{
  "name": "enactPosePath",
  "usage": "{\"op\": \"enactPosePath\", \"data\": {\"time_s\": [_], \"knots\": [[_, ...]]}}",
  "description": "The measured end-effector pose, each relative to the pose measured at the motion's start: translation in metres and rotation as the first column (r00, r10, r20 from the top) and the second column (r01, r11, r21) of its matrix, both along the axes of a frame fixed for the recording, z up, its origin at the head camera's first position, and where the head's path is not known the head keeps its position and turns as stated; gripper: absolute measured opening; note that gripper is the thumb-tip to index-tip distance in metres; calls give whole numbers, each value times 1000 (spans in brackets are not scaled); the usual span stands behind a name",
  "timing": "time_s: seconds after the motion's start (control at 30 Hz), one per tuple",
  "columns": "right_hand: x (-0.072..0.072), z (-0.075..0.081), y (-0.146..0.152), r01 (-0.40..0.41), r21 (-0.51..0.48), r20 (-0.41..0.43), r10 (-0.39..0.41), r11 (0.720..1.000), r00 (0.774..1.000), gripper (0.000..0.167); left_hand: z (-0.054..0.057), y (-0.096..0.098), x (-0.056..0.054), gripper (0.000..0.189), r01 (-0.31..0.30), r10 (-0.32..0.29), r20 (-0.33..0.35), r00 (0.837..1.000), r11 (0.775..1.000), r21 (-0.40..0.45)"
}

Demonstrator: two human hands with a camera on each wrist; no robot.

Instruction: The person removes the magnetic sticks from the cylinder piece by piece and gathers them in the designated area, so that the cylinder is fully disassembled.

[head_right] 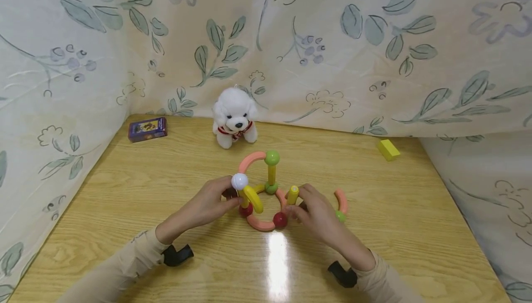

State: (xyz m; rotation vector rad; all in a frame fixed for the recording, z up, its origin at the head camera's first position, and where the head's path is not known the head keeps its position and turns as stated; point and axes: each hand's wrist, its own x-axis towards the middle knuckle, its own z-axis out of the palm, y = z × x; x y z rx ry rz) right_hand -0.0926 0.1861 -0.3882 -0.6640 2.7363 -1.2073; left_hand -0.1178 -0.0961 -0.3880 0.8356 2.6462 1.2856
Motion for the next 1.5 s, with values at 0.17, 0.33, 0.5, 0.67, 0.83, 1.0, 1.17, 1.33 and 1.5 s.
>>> {"op": "enactPosePath", "data": {"time_s": [0.17,0.33,0.5,0.67,0.83,1.0,1.17,1.33,1.5], "knots": [[-16,7,32,154,169,-87,-141,973,986,25,0,0,0,15,-1,1,10,1000,1000,7],[-28,8,70,289,279,-60,-284,916,957,46,0,1,-1,14,6,-6,13,1000,1000,9],[-30,5,102,350,352,-88,-341,868,936,48,1,1,-2,15,9,-9,17,1000,1000,0],[-33,-3,130,390,446,-290,-283,806,914,30,1,1,-3,14,2,-2,4,1000,1000,-15],[-35,-12,150,447,532,-448,-209,719,870,21,1,2,-2,15,-2,2,18,1000,1000,-17],[-37,-23,157,424,617,-446,-150,663,882,15,0,1,-1,14,-6,6,28,1000,1000,-7],[-37,-26,153,385,670,-364,-171,635,916,18,0,1,-1,14,-8,8,21,1000,1000,-5],[-37,-28,151,385,675,-364,-169,630,916,18,0,1,-1,14,-4,4,18,1000,1000,0],[-35,-29,149,391,666,-375,-168,635,912,19,-1,1,0,14,-5,5,23,1000,1000,0]]}}
